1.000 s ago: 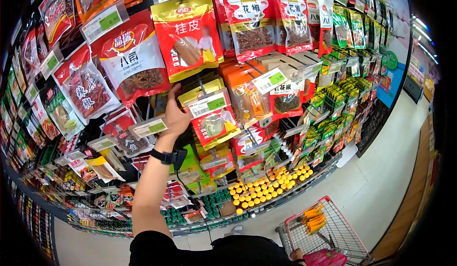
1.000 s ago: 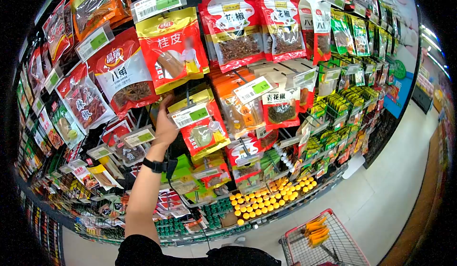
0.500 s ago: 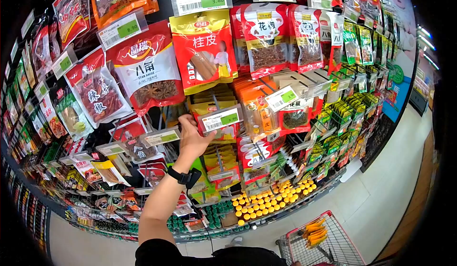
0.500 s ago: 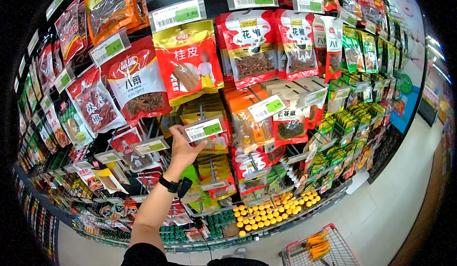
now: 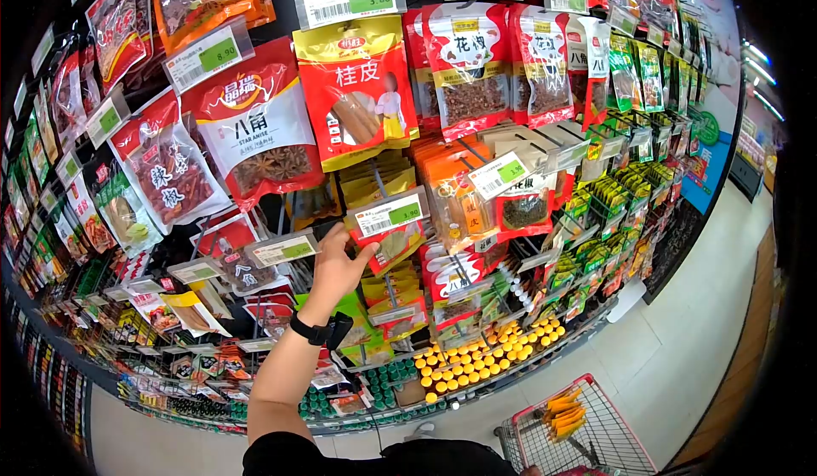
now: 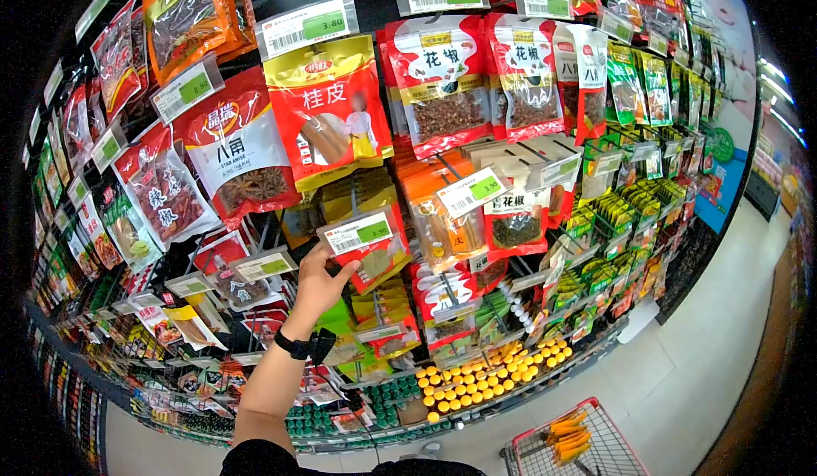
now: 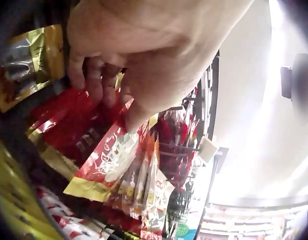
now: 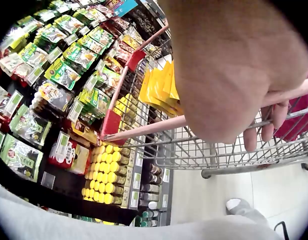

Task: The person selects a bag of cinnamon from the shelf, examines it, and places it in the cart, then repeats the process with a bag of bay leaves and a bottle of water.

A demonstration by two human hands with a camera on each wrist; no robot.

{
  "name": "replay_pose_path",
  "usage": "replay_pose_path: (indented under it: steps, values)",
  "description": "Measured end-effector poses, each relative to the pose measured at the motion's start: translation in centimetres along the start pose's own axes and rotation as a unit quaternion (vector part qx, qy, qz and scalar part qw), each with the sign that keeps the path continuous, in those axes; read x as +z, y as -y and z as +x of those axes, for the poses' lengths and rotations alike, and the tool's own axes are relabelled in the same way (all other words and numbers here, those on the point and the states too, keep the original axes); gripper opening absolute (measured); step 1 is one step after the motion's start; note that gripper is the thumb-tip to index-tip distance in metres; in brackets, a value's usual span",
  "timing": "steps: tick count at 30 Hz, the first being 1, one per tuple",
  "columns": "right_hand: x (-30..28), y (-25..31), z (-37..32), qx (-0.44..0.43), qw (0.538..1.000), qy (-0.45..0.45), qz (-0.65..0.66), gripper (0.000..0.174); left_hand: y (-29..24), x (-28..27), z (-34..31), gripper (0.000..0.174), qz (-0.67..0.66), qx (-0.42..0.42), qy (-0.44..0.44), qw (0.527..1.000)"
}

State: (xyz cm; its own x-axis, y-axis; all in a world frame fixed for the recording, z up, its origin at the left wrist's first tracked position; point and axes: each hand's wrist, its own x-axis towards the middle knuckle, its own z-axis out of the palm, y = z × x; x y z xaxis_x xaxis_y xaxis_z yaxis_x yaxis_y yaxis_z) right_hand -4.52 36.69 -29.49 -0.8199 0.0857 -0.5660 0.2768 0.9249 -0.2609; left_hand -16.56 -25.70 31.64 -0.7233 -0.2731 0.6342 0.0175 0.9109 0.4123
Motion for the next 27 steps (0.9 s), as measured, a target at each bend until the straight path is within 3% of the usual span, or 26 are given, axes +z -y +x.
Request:
replay_pose_path:
  steps: [2,5,8,12,16,21,22,24,26,27]
  values:
    - [-0.1,-0.1,0.0,0.002,1.0,0.003,-0.004,0.036,-1.3,-0.8,-0.6,0.048,-0.1,-0.052,0.036,0.993]
    - [-0.2,-0.4,0.0,0.002,1.0,0.008,-0.011,0.037,-3.5,-1.3,-1.6,0.038,-0.189,-0.022,-0.013,0.982]
    - [-0.3,-1.0,-0.1,0.006,1.0,0.015,-0.014,0.038,-5.1,-2.1,-2.5,0.036,-0.185,0.005,-0.023,0.983]
    - [-0.6,-1.9,-0.9,0.013,1.0,0.022,-0.017,0.04,-7.0,-2.9,-4.8,0.036,-0.141,0.04,0.036,0.989]
    - [-1.2,-2.0,-1.3,0.015,0.999,0.033,-0.019,0.041,-8.6,-2.0,-8.0,0.032,-0.137,0.022,0.117,0.983]
    - [-5.7,-1.0,0.2,0.026,0.997,0.06,-0.031,0.043,-9.9,3.1,-12.2,0.026,-0.182,0.064,0.193,0.962]
    - [-8.5,1.3,-1.0,-0.025,0.997,0.017,0.07,0.038,-10.2,4.6,-13.1,0.024,-0.206,0.079,0.188,0.957]
    - [-14.5,6.8,-3.7,-0.138,0.954,-0.051,0.262,0.03,-11.4,6.2,-14.2,0.026,-0.196,0.049,0.275,0.94]
    - [-16.5,7.8,-0.9,-0.271,0.863,0.036,0.425,0.017,-12.2,8.9,-15.8,0.026,-0.207,0.064,0.266,0.939]
    - [-23.2,15.2,-8.5,-0.234,0.832,0.093,0.494,0.019,-12.2,10.7,-16.7,0.025,-0.202,0.079,0.275,0.937]
